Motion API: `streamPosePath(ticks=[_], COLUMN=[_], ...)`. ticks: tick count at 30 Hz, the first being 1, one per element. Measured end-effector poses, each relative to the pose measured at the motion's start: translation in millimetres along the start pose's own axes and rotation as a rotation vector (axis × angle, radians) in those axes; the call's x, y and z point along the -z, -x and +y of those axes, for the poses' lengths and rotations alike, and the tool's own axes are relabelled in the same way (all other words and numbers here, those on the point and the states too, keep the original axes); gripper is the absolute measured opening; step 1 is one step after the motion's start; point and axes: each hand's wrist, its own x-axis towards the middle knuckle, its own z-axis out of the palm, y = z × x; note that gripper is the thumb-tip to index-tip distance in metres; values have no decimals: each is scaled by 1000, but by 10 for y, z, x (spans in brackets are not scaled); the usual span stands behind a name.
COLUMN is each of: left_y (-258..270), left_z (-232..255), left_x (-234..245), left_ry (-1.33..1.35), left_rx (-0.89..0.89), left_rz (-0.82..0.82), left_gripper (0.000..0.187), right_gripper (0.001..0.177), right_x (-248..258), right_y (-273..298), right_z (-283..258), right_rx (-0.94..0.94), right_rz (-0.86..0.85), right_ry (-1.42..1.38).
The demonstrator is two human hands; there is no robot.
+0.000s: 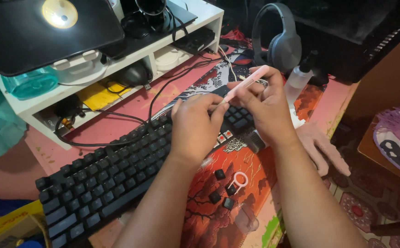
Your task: The person is cleaning their mechanical keyboard by removing keycaps and using a brush or tool to remove dust.
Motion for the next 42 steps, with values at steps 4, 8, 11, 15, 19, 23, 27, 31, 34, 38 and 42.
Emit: streamPosePath(ticks=[4, 8, 11, 15, 19, 23, 27, 31, 34, 38, 42], left_y=[-20, -26, -34, -35, -18, -29, -29, -23, -14, -3, 6], left_z=[-10, -54, -49, 13, 86, 146, 143, 150, 140, 133, 156], left_x=[19, 18, 29, 130, 236, 266, 245, 235, 233, 240, 242], left_ry=[45, 161, 107, -140, -397, -512, -571, -573, -573, -548, -542], left_rx=[4, 9, 5, 217, 176, 251, 258, 268, 262, 236, 234], left_rz=[-19, 37, 88, -80, -238, -457, -513, -509, -504, -477, -468], left_gripper=[16, 13, 13, 32, 96, 137, 139, 138, 136, 134, 133], right_gripper=[43, 40, 33, 20, 13, 14, 14, 15, 14, 17, 17], right_x=[59, 106, 232, 204, 85, 5, -46, -28, -46, -86, -150], right_y=[-23, -86, -107, -70, -19, 9, 52, 41, 47, 63, 71], right_z=[56, 76, 166, 147, 40, 25, -24, -38, -58, -110, -347], right_rx=[-33, -75, -57, -91, -154, -144, -62, -135, -177, -141, -225], right_rz=[89, 242, 266, 122, 0, -14, -88, -127, -126, -111, -115], right_ry=[-18, -170, -198, 83, 319, 286, 475, 298, 314, 359, 567])
